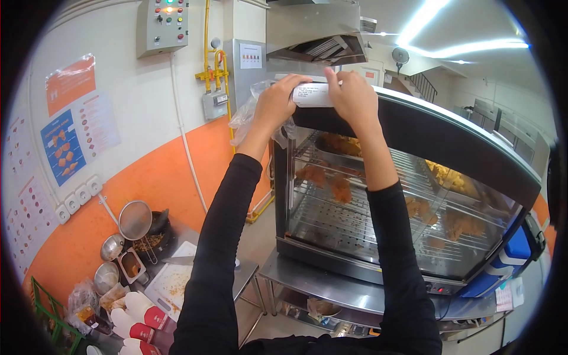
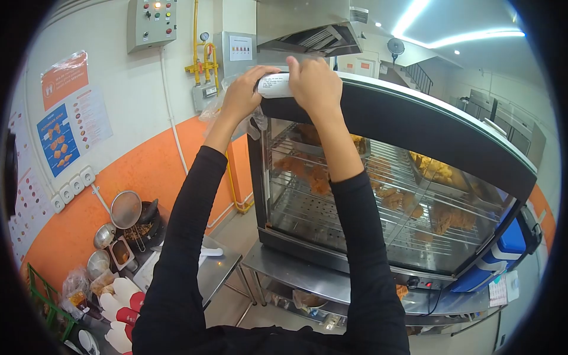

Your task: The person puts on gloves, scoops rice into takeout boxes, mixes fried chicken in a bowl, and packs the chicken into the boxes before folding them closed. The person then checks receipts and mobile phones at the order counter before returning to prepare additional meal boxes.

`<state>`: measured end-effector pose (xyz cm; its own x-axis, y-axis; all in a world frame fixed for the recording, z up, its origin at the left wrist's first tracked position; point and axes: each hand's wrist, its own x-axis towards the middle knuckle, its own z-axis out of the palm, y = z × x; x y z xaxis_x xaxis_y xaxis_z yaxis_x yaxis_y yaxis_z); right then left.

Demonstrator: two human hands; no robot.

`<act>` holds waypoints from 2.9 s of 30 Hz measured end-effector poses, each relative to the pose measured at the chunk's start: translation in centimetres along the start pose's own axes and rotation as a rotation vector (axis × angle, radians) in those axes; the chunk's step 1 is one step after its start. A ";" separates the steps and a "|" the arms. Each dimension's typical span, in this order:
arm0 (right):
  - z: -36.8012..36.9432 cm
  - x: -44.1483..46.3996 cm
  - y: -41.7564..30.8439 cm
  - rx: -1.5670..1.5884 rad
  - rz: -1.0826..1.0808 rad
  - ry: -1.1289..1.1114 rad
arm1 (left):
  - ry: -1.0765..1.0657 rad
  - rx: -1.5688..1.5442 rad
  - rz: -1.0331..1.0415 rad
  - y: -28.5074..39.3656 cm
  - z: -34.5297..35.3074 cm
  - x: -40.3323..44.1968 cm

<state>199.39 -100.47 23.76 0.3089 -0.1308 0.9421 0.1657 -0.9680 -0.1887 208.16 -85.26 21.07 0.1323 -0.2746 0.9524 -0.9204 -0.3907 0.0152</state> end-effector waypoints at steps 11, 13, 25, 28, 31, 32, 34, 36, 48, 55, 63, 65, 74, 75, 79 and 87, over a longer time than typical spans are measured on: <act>-0.8 -2.5 2.0 -0.184 -0.537 0.124 | 0.008 0.111 -0.007 0.7 0.5 -0.2; -0.9 -2.8 1.9 -0.244 -0.539 0.158 | 0.001 0.081 0.009 0.7 0.6 -0.3; 1.1 -1.3 2.5 -0.500 -0.231 -0.003 | 0.033 0.124 -0.161 10.5 -12.9 -12.7; -0.1 -2.4 -0.8 -0.540 -0.190 -0.089 | -0.112 0.090 -0.207 14.0 -17.0 -17.8; 0.6 -2.5 -0.7 -0.634 -0.244 0.023 | -0.157 0.110 -0.154 18.8 -20.5 -24.3; 0.5 -2.2 -0.6 -0.666 -0.277 0.015 | -0.216 0.107 -0.149 20.7 -22.3 -26.2; 2.4 -1.8 0.9 -0.617 -0.551 0.335 | -0.354 0.028 -0.250 23.0 -24.4 -30.0; 2.4 -2.4 -0.4 -0.666 -0.486 0.397 | -0.480 -0.039 -0.434 25.0 -26.3 -33.7; -3.4 -23.8 -23.7 0.472 -0.330 -0.539 | -0.385 -0.073 -1.566 35.5 -44.1 -50.8; -0.5 -49.3 -47.7 0.776 -0.927 -0.869 | -0.137 0.460 -1.728 35.4 -51.4 -63.2; 1.4 -52.5 -50.8 0.755 -0.992 -1.026 | -0.207 0.166 -1.313 24.7 -55.0 -67.0; 2.0 -52.8 -50.7 0.753 -1.014 -0.997 | -0.248 0.089 -1.263 23.5 -55.4 -67.2; 2.9 -53.6 -52.3 0.910 -1.219 -1.053 | -0.014 0.256 -1.266 26.9 -56.3 -68.5; 2.4 -53.9 -52.7 0.984 -1.218 -1.025 | 0.026 0.287 -1.294 27.9 -57.0 -68.7; 1.0 -54.4 -54.4 1.113 -1.257 -1.059 | -0.073 0.758 -1.380 29.3 -59.7 -68.1; 2.1 -56.9 -59.2 1.231 -1.204 -1.027 | 0.074 0.734 -1.510 25.7 -64.6 -70.3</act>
<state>173.94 -35.29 -19.21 -0.1845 0.9320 0.3120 0.9532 0.2470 -0.1742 151.43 -19.20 -25.86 0.6396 0.7337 0.2296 0.3640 -0.5521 0.7501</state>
